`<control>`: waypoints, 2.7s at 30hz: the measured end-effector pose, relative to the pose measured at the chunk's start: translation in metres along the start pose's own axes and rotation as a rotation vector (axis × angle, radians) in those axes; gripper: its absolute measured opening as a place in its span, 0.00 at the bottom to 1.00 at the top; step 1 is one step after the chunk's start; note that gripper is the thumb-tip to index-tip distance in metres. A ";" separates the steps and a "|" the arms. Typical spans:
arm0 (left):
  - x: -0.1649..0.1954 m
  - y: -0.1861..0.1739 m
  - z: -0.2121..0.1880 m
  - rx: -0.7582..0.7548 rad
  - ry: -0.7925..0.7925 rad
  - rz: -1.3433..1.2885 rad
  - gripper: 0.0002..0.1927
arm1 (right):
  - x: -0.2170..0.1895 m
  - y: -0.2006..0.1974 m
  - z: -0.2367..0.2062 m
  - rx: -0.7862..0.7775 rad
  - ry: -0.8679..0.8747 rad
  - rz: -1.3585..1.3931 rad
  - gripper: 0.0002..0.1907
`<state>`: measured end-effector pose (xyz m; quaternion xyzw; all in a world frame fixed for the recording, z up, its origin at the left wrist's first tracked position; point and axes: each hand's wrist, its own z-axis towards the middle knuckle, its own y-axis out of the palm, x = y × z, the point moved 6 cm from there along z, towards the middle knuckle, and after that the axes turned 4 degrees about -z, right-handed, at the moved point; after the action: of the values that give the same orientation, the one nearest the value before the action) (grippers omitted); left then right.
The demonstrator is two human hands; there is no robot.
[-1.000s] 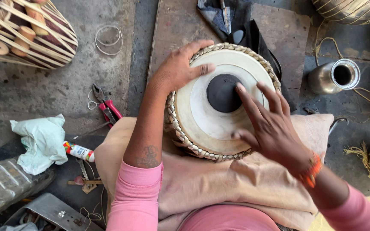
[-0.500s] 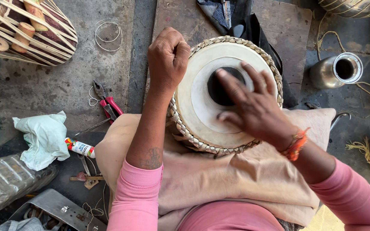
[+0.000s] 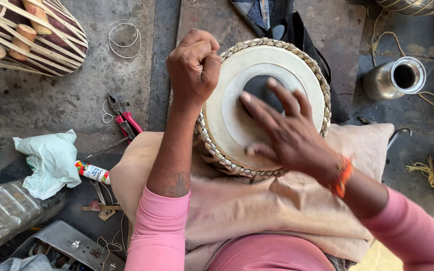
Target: The person applies a dark paste to the central black spot of a tabla drum and spreads it with their fingers. They then use a curved metal tool to scrape and smooth the paste, repeating the application and smoothing process.
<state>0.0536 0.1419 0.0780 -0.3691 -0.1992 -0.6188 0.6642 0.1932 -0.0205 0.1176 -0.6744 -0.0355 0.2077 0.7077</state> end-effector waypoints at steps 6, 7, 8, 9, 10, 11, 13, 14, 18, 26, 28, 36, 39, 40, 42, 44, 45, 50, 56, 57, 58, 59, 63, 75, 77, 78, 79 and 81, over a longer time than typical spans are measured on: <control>0.004 -0.001 0.006 0.062 0.065 0.033 0.05 | 0.039 -0.001 -0.017 -0.043 0.158 -0.014 0.47; 0.004 -0.001 0.005 0.084 0.097 0.070 0.06 | 0.040 0.000 -0.028 -0.042 0.165 0.009 0.47; 0.000 0.001 0.004 0.073 0.060 0.094 0.08 | 0.039 0.002 -0.038 -0.046 0.161 0.018 0.48; -0.005 0.004 0.002 0.060 0.024 0.116 0.11 | 0.036 0.003 -0.048 -0.049 0.160 0.026 0.48; -0.008 0.006 0.000 0.045 -0.008 0.137 0.13 | 0.032 0.004 -0.054 -0.048 0.159 0.035 0.49; -0.009 0.005 -0.001 0.059 0.021 0.152 0.11 | 0.027 0.005 -0.058 -0.061 0.150 0.041 0.49; -0.007 0.003 -0.005 0.083 0.083 0.176 0.10 | 0.015 0.006 -0.057 -0.085 0.136 0.053 0.50; -0.008 0.003 -0.005 0.083 0.083 0.184 0.12 | 0.009 0.006 -0.051 -0.083 0.110 0.055 0.50; -0.005 -0.004 -0.003 0.117 0.100 0.152 0.17 | 0.003 0.005 -0.012 -0.014 0.009 0.010 0.48; -0.009 0.005 0.001 0.078 0.067 0.248 0.19 | 0.038 -0.003 -0.036 -0.063 0.143 0.039 0.47; -0.021 0.007 -0.003 0.074 -0.062 0.153 0.15 | 0.032 -0.001 -0.051 -0.083 0.144 0.061 0.49; -0.031 0.004 -0.018 0.110 -0.016 0.202 0.19 | 0.003 0.004 -0.037 -0.098 -0.028 0.008 0.48; -0.032 0.017 -0.015 -0.019 0.031 0.177 0.32 | 0.000 0.004 -0.028 -0.090 -0.032 -0.033 0.48; -0.031 0.022 -0.014 -0.084 0.059 0.175 0.35 | -0.001 0.003 -0.026 -0.079 -0.032 -0.047 0.48; -0.035 0.027 -0.014 -0.198 -0.034 0.061 0.27 | -0.003 0.003 -0.022 -0.071 -0.022 -0.025 0.48; -0.038 0.032 -0.015 -0.316 -0.167 0.000 0.21 | -0.004 0.004 -0.019 -0.071 -0.010 -0.026 0.47; -0.040 0.034 -0.017 -0.376 -0.250 -0.002 0.18 | -0.005 0.005 -0.018 -0.071 -0.005 -0.039 0.48; -0.030 0.033 -0.013 -0.387 -0.222 0.020 0.15 | -0.006 0.005 -0.010 -0.056 -0.009 -0.112 0.48; -0.031 0.036 -0.013 -0.398 -0.211 0.044 0.14 | -0.004 0.003 -0.003 -0.033 0.029 -0.118 0.48; -0.032 0.037 -0.013 -0.401 -0.215 0.051 0.15 | -0.004 0.002 -0.002 -0.028 0.034 -0.125 0.48; -0.033 0.037 -0.014 -0.405 -0.219 0.058 0.15 | -0.004 0.001 0.000 -0.024 0.040 -0.132 0.49; -0.033 0.037 -0.014 -0.400 -0.210 0.052 0.15 | -0.004 0.000 0.001 -0.023 0.044 -0.136 0.49; -0.033 0.038 -0.014 -0.405 -0.210 0.043 0.15 | -0.003 -0.001 0.004 -0.014 0.073 -0.163 0.49; -0.045 0.045 -0.016 -0.541 -0.315 -0.061 0.20 | -0.005 -0.008 -0.029 0.153 0.205 -0.018 0.45; -0.047 0.045 -0.016 -0.564 -0.351 -0.061 0.20 | -0.025 -0.004 -0.038 0.199 0.176 -0.012 0.45; -0.045 0.043 -0.015 -0.562 -0.357 -0.060 0.20 | -0.033 0.002 -0.041 0.202 0.167 -0.013 0.46; -0.043 0.042 -0.014 -0.567 -0.359 -0.061 0.19 | -0.034 0.006 -0.043 0.209 0.164 -0.014 0.47; -0.033 0.034 -0.007 -0.532 -0.286 0.093 0.17 | -0.021 0.008 -0.048 0.267 0.163 0.024 0.45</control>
<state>0.0799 0.1579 0.0413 -0.6221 -0.1047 -0.5598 0.5372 0.1875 -0.0725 0.1104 -0.5892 0.0581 0.1635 0.7892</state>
